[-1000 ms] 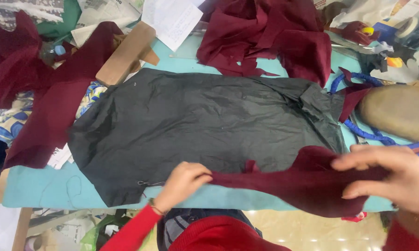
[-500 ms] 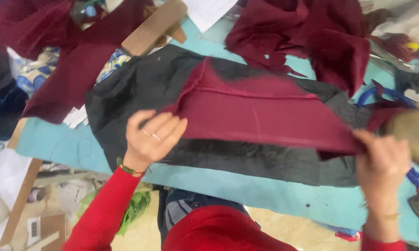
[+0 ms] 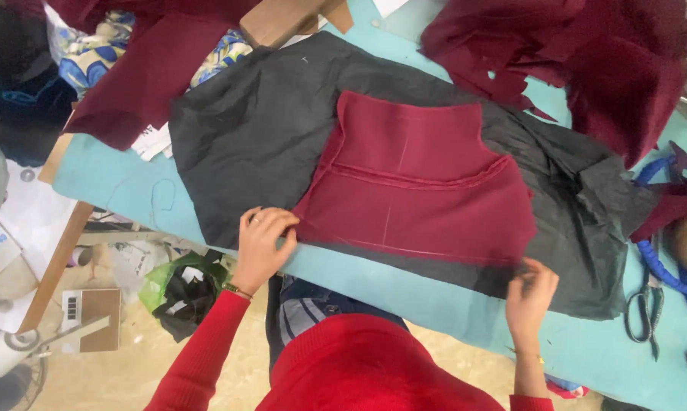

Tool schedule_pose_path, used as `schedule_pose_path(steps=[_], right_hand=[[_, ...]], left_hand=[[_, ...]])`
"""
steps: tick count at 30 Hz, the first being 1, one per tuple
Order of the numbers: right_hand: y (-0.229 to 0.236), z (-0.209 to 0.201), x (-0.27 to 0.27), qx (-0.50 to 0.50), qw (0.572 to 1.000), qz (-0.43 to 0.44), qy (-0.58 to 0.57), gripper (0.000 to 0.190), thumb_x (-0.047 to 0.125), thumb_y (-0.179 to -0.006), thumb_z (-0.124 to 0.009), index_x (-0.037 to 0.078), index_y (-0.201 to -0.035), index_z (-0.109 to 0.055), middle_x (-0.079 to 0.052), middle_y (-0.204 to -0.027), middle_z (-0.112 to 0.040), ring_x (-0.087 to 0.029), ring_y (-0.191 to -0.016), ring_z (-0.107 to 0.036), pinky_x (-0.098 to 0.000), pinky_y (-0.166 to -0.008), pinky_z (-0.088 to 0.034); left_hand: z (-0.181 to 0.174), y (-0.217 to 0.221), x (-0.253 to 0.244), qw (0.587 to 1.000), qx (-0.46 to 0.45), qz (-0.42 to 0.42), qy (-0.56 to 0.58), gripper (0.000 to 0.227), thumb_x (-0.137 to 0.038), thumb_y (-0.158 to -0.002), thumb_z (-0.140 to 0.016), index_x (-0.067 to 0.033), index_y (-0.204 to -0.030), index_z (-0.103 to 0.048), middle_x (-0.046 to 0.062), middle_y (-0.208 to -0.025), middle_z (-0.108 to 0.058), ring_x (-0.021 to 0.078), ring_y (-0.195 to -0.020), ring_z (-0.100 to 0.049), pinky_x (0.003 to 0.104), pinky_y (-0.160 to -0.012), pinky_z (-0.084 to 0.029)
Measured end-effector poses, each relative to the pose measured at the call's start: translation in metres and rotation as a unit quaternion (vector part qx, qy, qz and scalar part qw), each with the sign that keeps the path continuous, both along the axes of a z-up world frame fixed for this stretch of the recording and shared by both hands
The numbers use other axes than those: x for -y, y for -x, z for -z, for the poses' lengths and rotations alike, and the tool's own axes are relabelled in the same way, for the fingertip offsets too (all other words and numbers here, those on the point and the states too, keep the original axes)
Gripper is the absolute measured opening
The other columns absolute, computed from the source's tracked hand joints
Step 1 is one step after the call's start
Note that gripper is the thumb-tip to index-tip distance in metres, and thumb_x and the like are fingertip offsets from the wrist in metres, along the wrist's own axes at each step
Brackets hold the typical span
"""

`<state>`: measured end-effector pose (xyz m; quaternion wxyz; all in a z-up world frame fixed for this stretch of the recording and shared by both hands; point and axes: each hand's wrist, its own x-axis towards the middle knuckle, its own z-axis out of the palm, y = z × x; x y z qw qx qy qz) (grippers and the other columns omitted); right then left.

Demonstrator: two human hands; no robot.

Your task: The person cuts a piece of black fabric using shears on a light blue table. They then smooth out a larger black fabric sheet and place a maroon fabric piece on top. The person uses a white chalk-like marker to trace the outline of the maroon piece onto the black fabric.

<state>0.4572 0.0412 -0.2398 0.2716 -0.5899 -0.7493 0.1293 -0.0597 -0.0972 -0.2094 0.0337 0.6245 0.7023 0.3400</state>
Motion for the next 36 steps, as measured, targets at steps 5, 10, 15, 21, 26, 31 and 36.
schedule_pose_path(steps=[5,10,15,21,26,31,36], right_hand=[[-0.019,0.019,-0.033,-0.209,0.97,0.102,0.069,0.03,0.006,-0.109,-0.045,0.002,-0.138,-0.048,-0.013,-0.125,-0.051,-0.021,-0.107,-0.06,-0.0322,-0.094,-0.048],[-0.007,0.002,-0.067,-0.39,0.877,0.179,0.217,0.044,0.03,-0.114,-0.05,0.01,-0.151,-0.038,-0.008,-0.123,-0.056,-0.021,-0.108,-0.065,-0.0371,-0.096,-0.056],[-0.013,0.017,-0.089,-0.357,0.891,0.163,0.229,0.039,0.023,-0.112,-0.057,0.014,-0.148,-0.048,-0.004,-0.112,-0.059,-0.008,-0.084,-0.066,-0.0227,-0.065,-0.058],[-0.03,0.044,-0.107,-0.363,0.879,0.21,0.227,0.04,0.028,-0.107,-0.065,0.009,-0.142,-0.058,-0.002,-0.099,-0.065,-0.005,-0.073,-0.066,-0.0196,-0.058,-0.055],[-0.024,0.045,-0.12,-0.449,0.808,0.254,0.284,0.04,0.037,-0.099,-0.076,0.009,-0.127,-0.066,-0.001,-0.088,-0.068,-0.011,-0.069,-0.068,-0.0269,-0.06,-0.055],[-0.012,0.027,-0.119,-0.476,0.759,0.299,0.328,0.044,0.047,-0.089,-0.088,0.01,-0.082,-0.065,0.001,-0.06,-0.054,-0.011,-0.048,-0.056,-0.0202,-0.045,-0.041],[0.024,0.001,-0.114,-0.428,0.812,0.242,0.315,0.027,0.037,-0.093,-0.082,0.015,-0.102,-0.07,0.003,-0.073,-0.06,-0.011,-0.06,-0.067,-0.0211,-0.051,-0.049]], left_hand=[[0.007,-0.004,-0.027,0.993,0.037,-0.079,0.079,0.034,-0.038,-0.099,-0.065,-0.0119,-0.121,-0.068,0.003,-0.109,-0.073,0.024,-0.104,-0.065,0.041,-0.089,-0.039],[0.024,-0.017,-0.072,0.987,-0.113,-0.098,0.055,0.057,-0.048,-0.085,-0.077,-0.0115,-0.128,-0.066,0.004,-0.106,-0.069,0.0259,-0.093,-0.06,0.041,-0.077,-0.039],[0.024,-0.032,-0.105,0.984,-0.119,-0.11,0.08,0.071,-0.051,-0.068,-0.088,-0.0143,-0.122,-0.061,0.004,-0.103,-0.058,0.0254,-0.092,-0.063,0.046,-0.078,-0.047],[0.035,-0.015,-0.095,0.974,-0.142,-0.15,0.096,0.015,-0.033,-0.087,-0.074,-0.0246,-0.092,-0.063,-0.007,-0.076,-0.057,0.0186,-0.071,-0.066,0.039,-0.064,-0.049],[0.033,0.01,-0.085,0.958,0.194,-0.14,0.159,0.015,-0.026,-0.103,-0.065,-0.0111,-0.104,-0.068,0.013,-0.088,-0.072,0.0385,-0.089,-0.072,0.05,-0.075,-0.053],[0.054,0.012,-0.094,0.891,0.375,-0.171,0.191,0.026,-0.032,-0.109,-0.059,-0.0091,-0.115,-0.07,0.015,-0.101,-0.075,0.0324,-0.099,-0.072,0.046,-0.084,-0.053],[0.02,0.001,-0.1,0.915,0.262,-0.127,0.28,0.028,-0.037,-0.101,-0.068,-0.0146,-0.116,-0.075,0.014,-0.11,-0.077,0.0403,-0.108,-0.071,0.051,-0.092,-0.054]])
